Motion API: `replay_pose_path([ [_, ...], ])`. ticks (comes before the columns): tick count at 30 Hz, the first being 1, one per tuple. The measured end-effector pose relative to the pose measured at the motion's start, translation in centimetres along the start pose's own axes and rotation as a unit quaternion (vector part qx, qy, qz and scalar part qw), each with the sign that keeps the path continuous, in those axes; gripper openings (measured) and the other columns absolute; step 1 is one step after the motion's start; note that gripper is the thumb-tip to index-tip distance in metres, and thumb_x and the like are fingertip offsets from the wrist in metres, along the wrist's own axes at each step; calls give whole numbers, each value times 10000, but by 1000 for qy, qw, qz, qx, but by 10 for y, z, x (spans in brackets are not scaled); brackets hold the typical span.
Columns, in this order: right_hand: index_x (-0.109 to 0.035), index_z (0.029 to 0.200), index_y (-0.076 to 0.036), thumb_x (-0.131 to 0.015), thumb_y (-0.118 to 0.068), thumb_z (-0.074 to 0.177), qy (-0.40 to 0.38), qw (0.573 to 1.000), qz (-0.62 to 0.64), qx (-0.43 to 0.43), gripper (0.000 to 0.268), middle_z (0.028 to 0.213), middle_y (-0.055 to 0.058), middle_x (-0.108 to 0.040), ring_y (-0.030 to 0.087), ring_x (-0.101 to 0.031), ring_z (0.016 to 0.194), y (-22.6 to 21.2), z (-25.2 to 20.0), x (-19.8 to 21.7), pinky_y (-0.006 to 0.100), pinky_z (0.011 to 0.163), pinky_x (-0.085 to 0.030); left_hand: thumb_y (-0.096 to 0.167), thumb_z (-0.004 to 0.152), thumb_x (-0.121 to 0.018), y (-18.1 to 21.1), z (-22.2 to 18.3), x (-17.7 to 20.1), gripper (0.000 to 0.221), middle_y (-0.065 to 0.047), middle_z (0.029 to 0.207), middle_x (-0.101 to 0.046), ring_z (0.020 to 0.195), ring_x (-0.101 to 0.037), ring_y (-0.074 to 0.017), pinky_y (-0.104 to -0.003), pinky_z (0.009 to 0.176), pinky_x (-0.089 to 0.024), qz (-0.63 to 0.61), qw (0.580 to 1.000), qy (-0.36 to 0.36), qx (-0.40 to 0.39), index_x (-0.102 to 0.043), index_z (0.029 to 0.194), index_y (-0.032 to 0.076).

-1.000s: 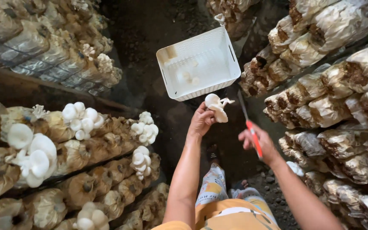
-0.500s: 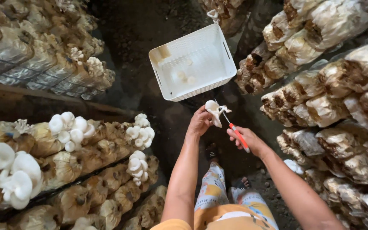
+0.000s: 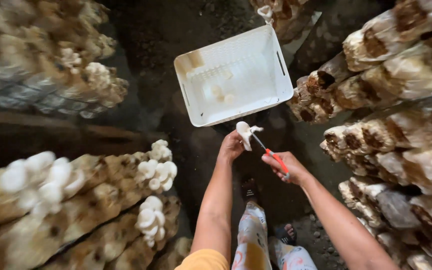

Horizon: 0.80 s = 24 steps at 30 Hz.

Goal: Harvesting mushrooms from growing bags using scissors and placing them into a plastic basket.

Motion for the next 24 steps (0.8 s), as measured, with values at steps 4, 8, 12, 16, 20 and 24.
replay_pose_path([
  [4,-593,672,-51,-815,-425,873,-2,1000,13,-28,479,421,117,-471,170,-457,280,28,50,-4,245,252,-374,-82,609,-578,-8,35,19,423,-74,813,-665,671,-599,-219,-346,638,-572,-77,997,16,13,-763,938,108],
  [8,-665,828,-61,-830,-553,820,-4,997,27,-68,519,577,130,-545,198,-513,372,72,107,-3,286,299,-458,-36,611,-628,-20,58,24,283,-145,792,-706,660,-682,-290,-415,580,-584,-73,996,19,54,-741,851,64],
  [12,-663,719,-31,-853,-483,820,2,1000,12,-29,501,495,121,-520,181,-503,320,58,121,-2,267,277,-429,-41,590,-600,-21,81,40,266,-161,765,-718,633,-690,-322,-449,596,-596,-73,995,32,56,-724,812,37],
  [16,-630,647,-13,-836,-414,859,3,1000,-6,22,498,368,142,-450,192,-417,227,48,133,-5,254,225,-331,-17,610,-592,-23,113,65,245,-164,769,-714,653,-702,-336,-494,625,-608,-92,993,63,44,-708,820,34],
  [20,-755,1019,-18,-859,-324,841,29,999,28,11,369,507,173,-531,199,-503,305,62,143,-2,273,236,-409,-90,637,-527,-29,140,85,288,-196,863,-699,769,-712,-415,-578,721,-601,-147,988,43,11,-684,850,21],
  [24,-772,959,-57,-851,-390,845,31,999,26,12,360,473,152,-517,215,-529,313,128,149,7,301,268,-448,-93,671,-560,-11,62,72,262,-174,855,-695,776,-708,-377,-542,706,-597,-125,991,45,-15,-670,854,58],
])
Point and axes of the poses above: each hand's wrist, its own z-axis towards the middle knuckle, its own x-axis out of the back of the hand, y = z × x, the point moved 8 cm from there along z, towards the middle knuckle
